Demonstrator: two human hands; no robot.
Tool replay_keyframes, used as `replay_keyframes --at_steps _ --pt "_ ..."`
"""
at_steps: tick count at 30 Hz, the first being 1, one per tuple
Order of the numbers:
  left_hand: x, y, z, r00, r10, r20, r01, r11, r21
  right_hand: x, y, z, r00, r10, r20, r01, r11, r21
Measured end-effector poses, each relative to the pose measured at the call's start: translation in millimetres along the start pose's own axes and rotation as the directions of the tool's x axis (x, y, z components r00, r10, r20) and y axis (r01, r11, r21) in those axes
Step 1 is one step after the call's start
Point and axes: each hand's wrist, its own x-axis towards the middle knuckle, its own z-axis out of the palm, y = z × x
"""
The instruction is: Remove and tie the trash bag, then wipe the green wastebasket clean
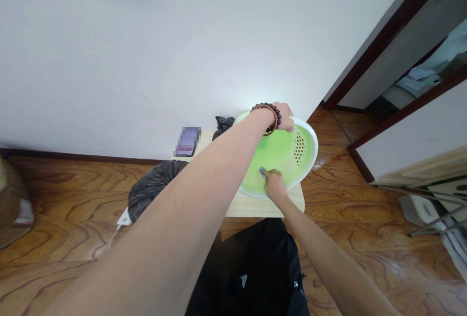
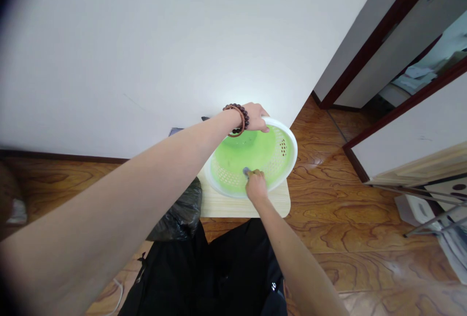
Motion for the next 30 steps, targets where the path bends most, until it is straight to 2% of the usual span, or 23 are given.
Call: replay_keyframes --at_steps 3,6,10,13,15,18,20,22,25,28,30 --pt "-4 1 -2.6 0.999 -0.031 0.014 0.031 0.999 -0.004 -9 -26 14 0.998 -0.04 -0.045 0.047 0.983 0.177" --pt "-7 1 -5.5 0.999 -0.043 0.021 0.043 0.999 0.0 -8 -24 4 0.985 -0.153 -0.078 0.164 0.972 0.167" --pt "-4 0 -5.2 1.0 0.004 0.002 -0.004 1.0 0.026 14 12 -41 0.911 -0.383 -0.154 0.372 0.923 -0.099" --pt "-1 -1 -3.3 1.0 0.02 0.007 -0.02 0.999 0.046 31 46 -72 0.873 -0.456 -0.174 0.396 0.87 -0.294" --pt "-1 -1 -2.6 1.0 0.019 0.016 -0.02 0.999 0.044 33 66 -80 0.889 -0.426 -0.168 0.349 0.868 -0.354" --pt "-3 0 -2.6 1.0 0.029 0.008 -0.029 0.999 0.037 21 79 -66 0.933 -0.329 -0.149 0.268 0.907 -0.325" --pt "-5 2 -2.6 0.999 0.048 -0.001 -0.048 0.998 0.048 7 70 -46 0.959 -0.252 -0.133 0.216 0.947 -0.239" --pt "-5 4 -2.1 0.998 0.061 -0.005 -0.061 0.997 0.053 -9 46 -24 0.971 -0.2 -0.13 0.175 0.968 -0.182" --pt "-4 5 -0.7 0.998 0.054 -0.014 -0.054 0.998 0.045 -27 -4 4 0.985 -0.076 -0.152 0.095 0.988 0.125" --pt "-2 4 -0.1 1.0 0.005 -0.014 -0.005 0.999 0.037 -31 -41 15 0.98 -0.03 -0.196 0.1 0.928 0.358" --pt "-2 2 -0.9 1.0 -0.025 -0.009 0.026 0.999 0.021 -26 -44 10 0.981 -0.06 -0.186 0.132 0.902 0.41"
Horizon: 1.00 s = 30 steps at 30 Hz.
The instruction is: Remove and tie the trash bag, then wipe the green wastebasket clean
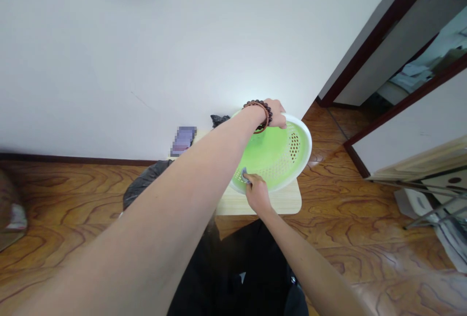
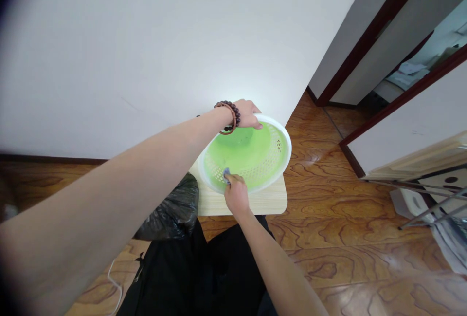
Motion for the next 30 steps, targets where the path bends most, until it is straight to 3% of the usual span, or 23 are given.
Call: replay_keyframes --at_steps 3,6,9,11,14,15,17,18,21,24,30 --pt "-1 -2 -2.1 1.0 -0.013 0.011 0.013 1.0 -0.005 18 21 -32 0.993 -0.096 0.071 0.103 0.99 -0.1" --pt "-3 -1 -3.8 1.0 -0.017 0.02 0.017 1.0 0.003 40 58 -80 0.984 -0.153 0.091 0.176 0.919 -0.353" --pt "-4 0 -4.4 0.999 -0.017 0.028 0.017 1.0 -0.016 51 84 -109 0.986 -0.13 0.107 0.166 0.858 -0.487" --pt "-4 0 -4.2 1.0 -0.009 0.029 0.01 0.999 -0.04 48 88 -106 0.988 -0.102 0.114 0.146 0.852 -0.503" --pt "-4 0 -3.2 1.0 0.003 0.016 -0.002 0.998 -0.066 34 73 -71 0.995 -0.033 0.093 0.074 0.877 -0.476" --pt "-4 0 -2.8 1.0 0.006 0.008 -0.006 0.997 -0.07 29 64 -55 0.997 0.045 0.059 -0.018 0.914 -0.405" --pt "-4 -1 -2.2 1.0 0.011 -0.008 -0.012 0.997 -0.073 17 42 -24 0.996 0.074 0.056 -0.051 0.937 -0.346" --pt "-4 -1 -2.2 1.0 0.012 -0.013 -0.013 0.998 -0.069 13 31 -12 0.997 0.076 0.034 -0.066 0.97 -0.234" --pt "-3 -2 -3.0 1.0 -0.008 -0.006 0.007 0.999 -0.042 8 9 5 0.997 0.071 -0.033 -0.071 0.997 0.016" --pt "-3 -3 -4.3 0.999 -0.036 0.013 0.036 0.999 -0.02 19 12 -14 1.0 0.004 0.029 -0.004 1.0 -0.004" --pt "-8 -1 -6.8 1.0 -0.025 0.015 0.026 0.999 -0.039 55 64 -86 0.996 -0.057 0.066 0.08 0.902 -0.425"
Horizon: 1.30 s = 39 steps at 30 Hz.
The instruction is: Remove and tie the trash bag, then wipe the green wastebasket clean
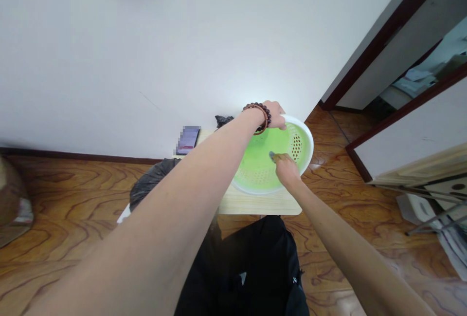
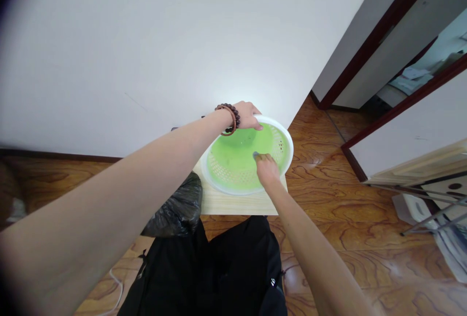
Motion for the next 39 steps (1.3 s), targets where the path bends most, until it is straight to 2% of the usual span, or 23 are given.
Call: replay_keyframes --at_steps 2,4,6,8,9,11,13,16,19,22,25,28,32,34,36,39 --pt "-2 1 -0.5 1.0 -0.002 -0.001 0.002 1.0 -0.005 0 13 -1 1.0 0.016 0.004 -0.016 0.999 -0.04" --pt "-2 2 -0.2 1.0 -0.007 0.005 0.007 1.0 -0.011 -4 8 9 0.999 0.04 0.026 -0.04 0.999 -0.03" --pt "-1 2 1.0 1.0 -0.001 0.006 0.001 1.0 -0.023 -10 -15 26 0.995 0.079 0.063 -0.079 0.997 0.004" --pt "0 0 2.5 1.0 0.016 -0.005 -0.016 0.999 -0.029 -15 -49 44 0.991 0.106 0.077 -0.109 0.993 0.044" --pt "0 0 3.1 1.0 0.023 -0.011 -0.023 0.999 -0.028 -16 -67 52 0.988 0.143 0.06 -0.149 0.982 0.117" --pt "0 -1 3.2 0.999 0.03 -0.02 -0.031 0.999 -0.017 -16 -97 61 0.982 0.18 0.056 -0.188 0.946 0.263" --pt "-2 -1 2.1 1.0 0.023 -0.017 -0.023 1.0 -0.009 -13 -111 61 0.985 0.157 0.067 -0.17 0.926 0.337" --pt "-4 -1 -0.1 1.0 0.013 -0.005 -0.013 1.0 -0.012 -7 -96 45 0.996 -0.025 0.087 -0.002 0.958 0.288" --pt "-2 -2 0.3 1.0 0.023 0.003 -0.023 1.0 -0.008 -1 -51 18 0.977 -0.202 0.076 0.196 0.978 0.077" --pt "1 -2 2.8 1.0 0.021 0.007 -0.021 1.0 0.008 4 -6 -2 0.989 -0.144 0.044 0.144 0.99 0.013" --pt "4 -3 5.4 0.999 0.032 0.011 -0.032 0.999 0.004 3 11 -2 1.0 0.012 0.026 -0.012 1.0 -0.007" --pt "5 -4 7.1 0.998 0.057 0.01 -0.057 0.998 -0.014 -3 -13 20 0.988 0.122 0.09 -0.127 0.991 0.045" --pt "6 -5 7.5 0.999 0.051 0.02 -0.05 0.998 -0.032 -6 -81 56 0.977 0.17 0.128 -0.182 0.979 0.092" --pt "4 -5 6.8 0.999 0.03 0.028 -0.029 0.999 -0.026 -5 -107 64 0.979 0.166 0.115 -0.184 0.968 0.171" --pt "2 -5 5.4 0.999 0.019 0.038 -0.019 1.0 -0.019 -4 -115 63 0.991 0.078 0.106 -0.102 0.964 0.246" --pt "0 -5 3.4 0.998 0.021 0.054 -0.019 1.0 -0.023 -1 -93 47 0.988 -0.121 0.1 0.095 0.969 0.226"
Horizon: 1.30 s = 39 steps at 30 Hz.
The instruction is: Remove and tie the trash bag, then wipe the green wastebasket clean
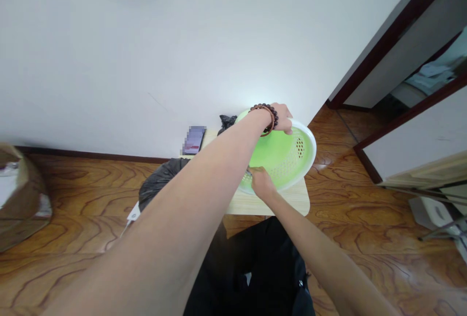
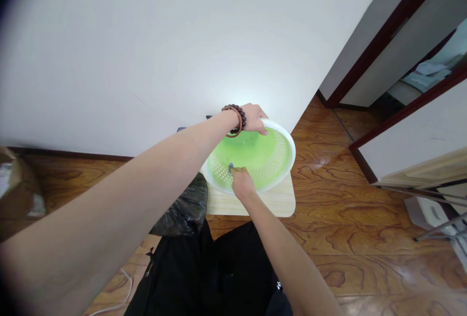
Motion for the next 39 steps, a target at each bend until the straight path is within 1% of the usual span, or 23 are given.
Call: replay_keyframes --at_steps 2,3,4,5,7,8,9,11,13,14,16,18,20,22,23,25,26,28,30,33,35,37,39 --pt "0 0 -0.4 1.0 0.003 -0.001 -0.003 1.0 -0.008 -3 26 -22 0.998 -0.057 0.01 0.058 0.99 -0.125" --pt "0 0 -0.3 1.0 0.007 -0.006 -0.007 1.0 -0.011 -4 40 -32 0.999 -0.042 -0.002 0.04 0.978 -0.206" --pt "0 0 0.0 1.0 0.013 -0.013 -0.013 1.0 -0.015 -6 53 -41 1.0 0.0 -0.02 -0.006 0.958 -0.286" --pt "0 0 0.2 1.0 0.017 -0.02 -0.018 1.0 -0.017 -8 64 -49 0.998 0.038 -0.04 -0.049 0.948 -0.314" --pt "1 1 0.6 0.999 0.018 -0.035 -0.019 1.0 -0.02 -12 77 -53 0.995 0.086 -0.06 -0.101 0.935 -0.34" --pt "1 2 0.7 0.999 0.015 -0.046 -0.016 1.0 -0.021 -14 77 -51 0.993 0.104 -0.061 -0.119 0.932 -0.343" --pt "0 2 0.7 0.998 0.012 -0.056 -0.013 1.0 -0.022 -16 73 -44 0.991 0.122 -0.059 -0.135 0.931 -0.338" --pt "0 3 0.6 0.997 0.006 -0.076 -0.008 1.0 -0.024 -20 53 -25 0.986 0.159 -0.053 -0.167 0.938 -0.303" --pt "-1 2 0.6 0.996 0.006 -0.087 -0.008 1.0 -0.025 -22 23 -2 0.974 0.216 -0.064 -0.222 0.967 -0.125" --pt "-1 2 0.7 0.996 0.006 -0.085 -0.008 1.0 -0.024 -23 8 8 0.971 0.224 -0.08 -0.228 0.973 -0.043" --pt "-1 2 0.7 0.997 0.008 -0.075 -0.01 1.0 -0.019 -22 -14 19 0.971 0.21 -0.11 -0.203 0.976 0.073" --pt "-2 2 0.2 0.998 0.001 -0.057 -0.001 1.0 -0.009 -21 -21 17 0.986 0.132 -0.106 -0.12 0.986 0.114" --pt "-3 2 -1.1 0.999 -0.014 -0.047 0.014 1.0 -0.002 -20 -8 3 0.997 0.021 -0.068 -0.016 0.997 0.073" --pt "-5 3 -2.6 0.999 -0.031 -0.041 0.031 1.0 0.0 -19 18 -19 0.998 -0.053 -0.03 0.052 0.998 -0.037" --pt "-6 3 -3.3 0.999 -0.037 -0.04 0.037 0.999 -0.001 -19 34 -31 0.998 -0.054 -0.03 0.051 0.992 -0.112" --pt "-8 4 -4.3 0.999 -0.043 -0.033 0.042 0.999 -0.01 -21 62 -49 0.998 0.015 -0.056 -0.029 0.968 -0.25" --pt "-8 4 -4.7 0.999 -0.04 -0.03 0.04 0.999 -0.017 -23 71 -54 0.995 0.067 -0.069 -0.084 0.954 -0.288" --pt "-8 3 -5.1 0.999 -0.021 -0.027 0.02 0.999 -0.032 -27 78 -52 0.992 0.104 -0.067 -0.12 0.944 -0.308" --pt "-7 1 -5.2 0.999 0.017 -0.036 -0.018 0.999 -0.046 -31 66 -38 0.99 0.127 -0.06 -0.139 0.943 -0.302" --pt "-6 -3 -4.5 0.996 0.067 -0.052 -0.07 0.996 -0.055 -33 25 -7 0.981 0.185 -0.064 -0.196 0.949 -0.246" --pt "-4 -4 -3.4 0.996 0.065 -0.056 -0.069 0.996 -0.058 -30 -5 8 0.968 0.248 -0.04 -0.25 0.968 -0.036" --pt "-3 -4 -2.3 0.998 0.04 -0.053 -0.043 0.998 -0.055 -25 -26 13 0.973 0.226 -0.056 -0.218 0.968 0.12" --pt "-3 -4 -1.5 0.999 0.018 -0.051 -0.02 0.999 -0.046 -21 -29 6 0.988 0.147 -0.044 -0.138 0.977 0.163"
